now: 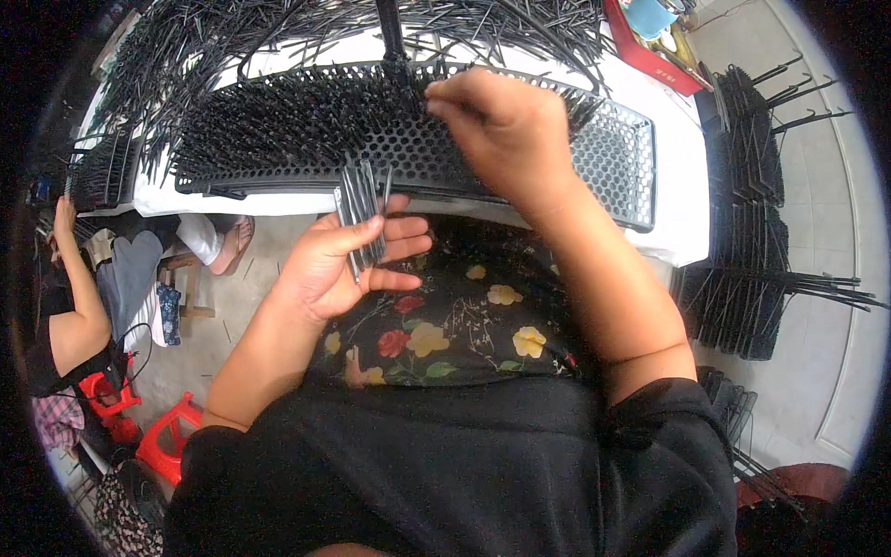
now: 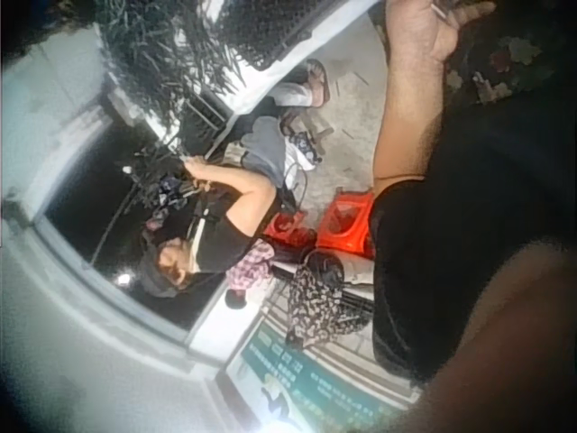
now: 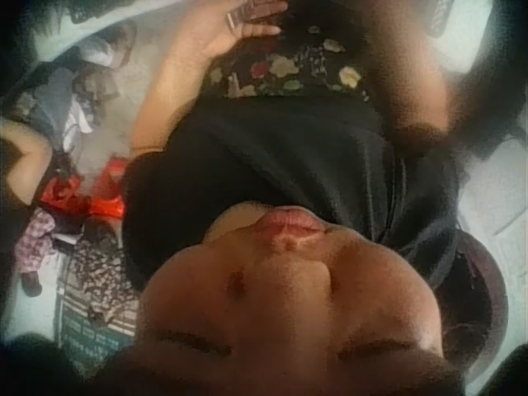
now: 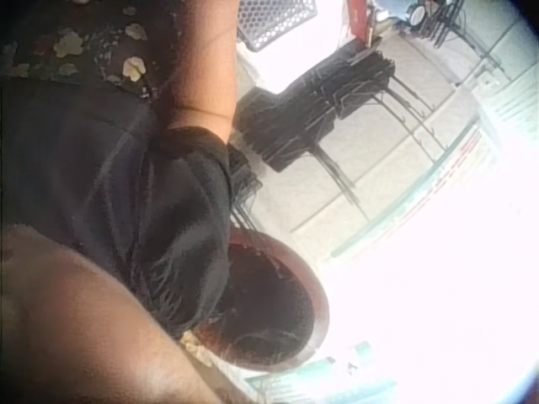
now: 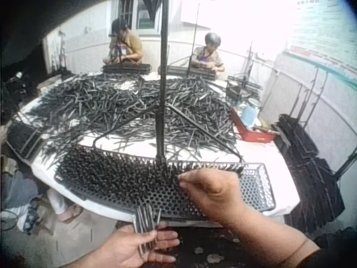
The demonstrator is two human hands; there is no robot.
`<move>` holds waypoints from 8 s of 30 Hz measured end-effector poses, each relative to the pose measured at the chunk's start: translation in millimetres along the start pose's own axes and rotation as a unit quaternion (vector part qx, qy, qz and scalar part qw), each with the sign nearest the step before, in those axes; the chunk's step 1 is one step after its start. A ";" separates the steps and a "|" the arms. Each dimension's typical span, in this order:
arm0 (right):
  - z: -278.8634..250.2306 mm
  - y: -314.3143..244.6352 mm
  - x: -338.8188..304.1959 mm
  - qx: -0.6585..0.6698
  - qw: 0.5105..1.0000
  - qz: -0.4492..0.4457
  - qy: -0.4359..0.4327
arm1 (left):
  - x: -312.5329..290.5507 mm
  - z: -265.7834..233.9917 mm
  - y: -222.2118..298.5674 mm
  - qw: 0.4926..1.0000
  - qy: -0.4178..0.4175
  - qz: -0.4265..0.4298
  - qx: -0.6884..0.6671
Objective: Inserting small black rods into a perforated base to assemble a grid-like component.
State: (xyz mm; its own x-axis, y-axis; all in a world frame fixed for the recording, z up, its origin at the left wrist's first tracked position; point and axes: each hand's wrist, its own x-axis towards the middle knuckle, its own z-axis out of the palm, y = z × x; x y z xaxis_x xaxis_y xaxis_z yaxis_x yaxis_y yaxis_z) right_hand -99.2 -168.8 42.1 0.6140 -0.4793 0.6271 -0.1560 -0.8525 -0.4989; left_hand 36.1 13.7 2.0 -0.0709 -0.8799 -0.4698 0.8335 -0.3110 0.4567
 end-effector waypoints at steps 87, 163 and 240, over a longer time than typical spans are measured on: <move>-19.9 10.9 5.6 -0.045 0.996 -0.063 -0.036 | 10.9 14.2 -9.8 0.988 0.081 0.029 0.125; -60.2 37.5 -47.3 0.207 0.962 0.138 0.113 | 9.8 26.8 -24.9 0.976 0.040 0.010 0.215; -69.2 36.7 -50.8 0.235 0.942 0.142 0.193 | 11.1 28.2 -37.7 0.981 0.035 -0.024 0.191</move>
State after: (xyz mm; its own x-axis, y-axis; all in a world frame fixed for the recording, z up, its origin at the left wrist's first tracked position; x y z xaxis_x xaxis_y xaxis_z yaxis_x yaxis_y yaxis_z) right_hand -189.7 -190.2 33.3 0.2582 -0.7912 0.5543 0.1435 -0.5360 -0.8319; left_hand -11.6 5.6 0.9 -0.0568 -0.8384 -0.5422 0.5628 -0.4754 0.6762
